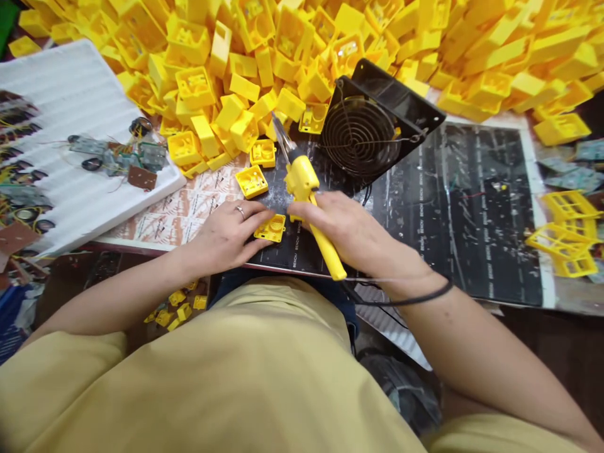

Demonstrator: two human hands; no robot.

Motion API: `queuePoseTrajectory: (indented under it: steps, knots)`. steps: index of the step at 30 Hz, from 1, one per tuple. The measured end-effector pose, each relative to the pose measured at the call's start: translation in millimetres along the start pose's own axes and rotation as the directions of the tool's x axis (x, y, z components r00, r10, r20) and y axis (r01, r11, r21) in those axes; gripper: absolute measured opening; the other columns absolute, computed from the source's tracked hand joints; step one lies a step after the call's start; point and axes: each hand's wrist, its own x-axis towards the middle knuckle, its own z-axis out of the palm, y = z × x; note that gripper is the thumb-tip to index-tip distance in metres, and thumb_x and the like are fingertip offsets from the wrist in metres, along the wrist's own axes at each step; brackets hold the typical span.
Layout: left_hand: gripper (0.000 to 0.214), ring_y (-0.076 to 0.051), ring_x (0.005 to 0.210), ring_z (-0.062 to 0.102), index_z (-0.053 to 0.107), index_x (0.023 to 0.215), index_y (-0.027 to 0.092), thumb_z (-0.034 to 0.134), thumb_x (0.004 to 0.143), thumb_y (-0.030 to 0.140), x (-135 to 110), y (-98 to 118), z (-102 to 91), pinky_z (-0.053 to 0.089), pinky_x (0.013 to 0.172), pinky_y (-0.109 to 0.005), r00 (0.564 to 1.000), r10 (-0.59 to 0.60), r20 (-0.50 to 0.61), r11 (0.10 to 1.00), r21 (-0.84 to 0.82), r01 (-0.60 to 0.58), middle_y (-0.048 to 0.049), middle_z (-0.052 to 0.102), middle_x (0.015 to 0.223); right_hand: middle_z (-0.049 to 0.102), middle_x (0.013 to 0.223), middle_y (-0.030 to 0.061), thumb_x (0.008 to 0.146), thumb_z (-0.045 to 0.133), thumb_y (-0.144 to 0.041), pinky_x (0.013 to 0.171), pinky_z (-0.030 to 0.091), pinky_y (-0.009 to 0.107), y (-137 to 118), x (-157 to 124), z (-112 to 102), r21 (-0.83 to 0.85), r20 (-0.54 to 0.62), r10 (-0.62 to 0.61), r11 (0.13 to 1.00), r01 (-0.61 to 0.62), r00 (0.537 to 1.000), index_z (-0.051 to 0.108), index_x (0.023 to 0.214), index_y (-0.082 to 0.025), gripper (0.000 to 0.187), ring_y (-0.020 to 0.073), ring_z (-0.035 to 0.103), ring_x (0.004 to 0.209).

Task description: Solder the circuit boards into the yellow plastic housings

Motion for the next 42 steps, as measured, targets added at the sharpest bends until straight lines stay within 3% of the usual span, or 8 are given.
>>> queuePoseTrajectory:
  steps: [7, 17, 24, 28, 31, 33, 37, 42]
  knots:
    - [0.050, -0.032, 0.118, 0.066, 0.065, 0.136, 0.012, 0.057, 0.102, 0.047, 5.0, -3.4, -3.6, 0.055, 0.101, -0.046, 0.999, -0.003, 0.034, 0.999, -0.032, 0.004, -0.0186, 0.070, 0.127, 0.072, 0.111, 0.0081, 0.093, 0.076, -0.042, 0.089, 0.061, 0.043, -11.2, -29.8, 7.0, 0.093, -0.131, 0.107, 0.991, -0.095, 0.986, 0.057, 0.132, -0.024, 0.047, 0.0274, 0.071, 0.102]
    - [0.056, -0.035, 0.122, 0.067, 0.056, 0.148, 0.011, 0.057, 0.101, 0.042, 31.2, -43.3, -18.0, 0.053, 0.106, -0.048, 0.930, -0.363, 0.060, 0.922, 0.172, 0.348, -0.0201, 0.072, 0.129, 0.072, 0.110, 0.0044, 0.095, 0.073, -0.026, 0.077, 0.062, 0.037, -14.3, -43.4, 19.5, 0.128, -0.201, 0.132, 0.986, -0.108, 0.971, 0.058, 0.127, -0.028, 0.035, 0.0236, 0.074, 0.095]
    - [0.057, -0.022, 0.140, 0.061, 0.061, 0.146, 0.027, 0.047, 0.094, 0.008, -0.7, -63.3, -61.0, 0.051, 0.116, -0.039, 0.889, 0.016, 0.458, 0.980, -0.185, 0.077, -0.0078, 0.064, 0.152, 0.073, 0.114, 0.0079, 0.090, 0.080, -0.035, 0.081, 0.063, 0.045, -15.7, -35.1, 31.8, 0.155, -0.237, 0.070, 0.987, -0.033, 0.969, 0.057, 0.135, -0.027, 0.051, 0.0279, 0.074, 0.095]
    - [0.053, -0.030, 0.153, 0.046, 0.052, 0.154, 0.019, 0.049, 0.102, 0.026, -28.5, -30.3, -50.9, 0.045, 0.123, -0.049, 0.965, -0.171, 0.201, 0.967, -0.152, 0.203, -0.0192, 0.040, 0.169, 0.073, 0.103, 0.0072, 0.091, 0.077, -0.044, 0.077, 0.064, 0.047, -22.1, -15.5, 38.3, 0.117, -0.259, 0.008, 0.993, 0.023, 0.966, 0.052, 0.141, -0.029, 0.057, 0.0287, 0.074, 0.085]
    - [0.086, -0.043, 0.138, 0.056, 0.050, 0.155, 0.014, 0.064, 0.091, 0.069, -53.4, -4.4, -33.2, 0.051, 0.112, -0.063, 0.960, -0.280, 0.006, 0.959, -0.042, 0.280, -0.0264, 0.053, 0.153, 0.073, 0.092, 0.0048, 0.091, 0.077, -0.039, 0.072, 0.065, 0.049, -29.0, -6.7, 42.0, 0.108, -0.246, 0.007, 0.994, 0.020, 0.969, 0.046, 0.148, -0.036, 0.065, 0.0305, 0.073, 0.077]
    - [0.080, -0.039, 0.122, 0.064, 0.055, 0.150, 0.012, 0.064, 0.093, 0.067, -64.9, 4.1, -21.2, 0.057, 0.102, -0.057, 0.969, -0.247, -0.017, 0.969, -0.013, 0.247, -0.0232, 0.065, 0.137, 0.072, 0.090, 0.0043, 0.091, 0.077, -0.035, 0.070, 0.065, 0.049, -31.8, -4.2, 44.2, 0.100, -0.233, 0.010, 0.995, 0.013, 0.972, 0.043, 0.151, -0.040, 0.069, 0.0318, 0.074, 0.076]
    - [0.053, -0.025, 0.114, 0.068, 0.053, 0.148, 0.006, 0.058, 0.104, 0.036, -57.5, 2.4, 2.0, 0.056, 0.103, -0.038, 0.990, -0.139, -0.033, 0.988, -0.072, 0.136, -0.0161, 0.073, 0.123, 0.073, 0.095, 0.0050, 0.091, 0.077, -0.031, 0.062, 0.064, 0.043, -31.1, -1.8, 49.8, 0.089, -0.237, -0.001, 0.996, 0.023, 0.971, 0.044, 0.151, -0.037, 0.068, 0.0304, 0.075, 0.076]
    - [0.071, -0.032, 0.140, 0.054, 0.050, 0.154, 0.021, 0.059, 0.098, 0.065, -29.8, -35.0, -18.1, 0.043, 0.119, -0.051, 0.968, -0.226, -0.108, 0.971, 0.048, 0.232, -0.0153, 0.057, 0.155, 0.075, 0.110, 0.0098, 0.090, 0.079, -0.031, 0.066, 0.064, 0.041, -22.3, -4.8, 52.9, 0.065, -0.250, -0.003, 0.998, 0.020, 0.968, 0.051, 0.146, -0.033, 0.063, 0.0301, 0.076, 0.088]
